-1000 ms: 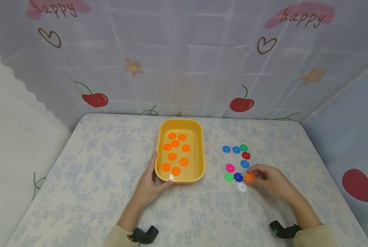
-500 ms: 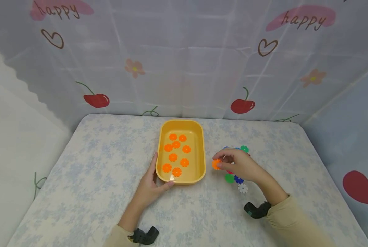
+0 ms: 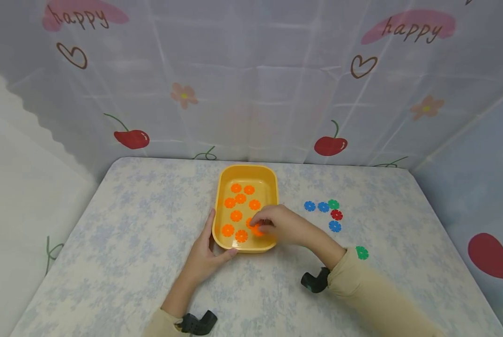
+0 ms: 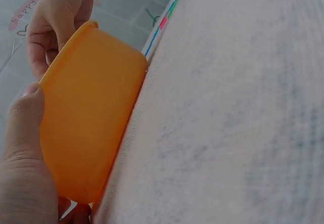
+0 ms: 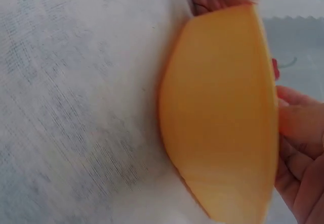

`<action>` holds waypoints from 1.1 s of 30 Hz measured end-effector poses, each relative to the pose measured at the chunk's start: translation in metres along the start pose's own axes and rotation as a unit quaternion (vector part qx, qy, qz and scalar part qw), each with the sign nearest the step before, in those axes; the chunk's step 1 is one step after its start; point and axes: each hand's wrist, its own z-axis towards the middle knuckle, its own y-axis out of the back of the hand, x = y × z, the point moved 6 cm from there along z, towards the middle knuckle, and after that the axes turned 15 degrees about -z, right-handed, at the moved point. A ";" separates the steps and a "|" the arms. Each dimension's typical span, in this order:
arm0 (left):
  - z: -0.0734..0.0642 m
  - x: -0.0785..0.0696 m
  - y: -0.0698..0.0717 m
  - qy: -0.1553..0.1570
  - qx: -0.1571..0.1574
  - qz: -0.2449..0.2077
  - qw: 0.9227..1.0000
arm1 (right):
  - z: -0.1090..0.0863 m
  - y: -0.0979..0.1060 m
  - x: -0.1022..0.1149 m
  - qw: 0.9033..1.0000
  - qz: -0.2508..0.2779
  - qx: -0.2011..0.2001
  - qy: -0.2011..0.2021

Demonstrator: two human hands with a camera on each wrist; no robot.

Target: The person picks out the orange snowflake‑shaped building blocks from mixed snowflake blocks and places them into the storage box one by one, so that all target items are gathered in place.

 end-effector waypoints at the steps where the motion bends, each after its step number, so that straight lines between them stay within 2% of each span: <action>1: 0.000 0.000 0.000 0.001 0.000 0.001 1.000 | 0.002 -0.002 0.003 1.000 -0.015 0.004 0.006; 4: 0.000 0.001 0.000 0.003 0.001 0.001 1.000 | 0.008 -0.010 0.008 0.998 -0.052 0.018 0.014; 11: 0.002 0.004 0.003 0.009 0.000 0.001 1.000 | 0.020 -0.023 0.010 0.993 -0.110 0.047 -0.004; 17: 0.003 0.003 0.003 0.002 0.004 0.002 1.000 | 0.026 -0.025 0.012 0.985 -0.169 0.036 0.000; 22: 0.004 0.005 0.003 0.009 0.003 0.002 1.000 | 0.028 -0.025 0.011 0.977 -0.210 0.028 -0.007; 28: 0.004 0.006 0.003 0.016 0.001 -0.003 1.000 | 0.030 -0.027 0.009 0.973 -0.226 0.037 -0.021; 33: 0.004 0.005 0.002 0.019 -0.001 -0.005 1.000 | 0.030 -0.026 0.009 0.976 -0.215 0.032 -0.024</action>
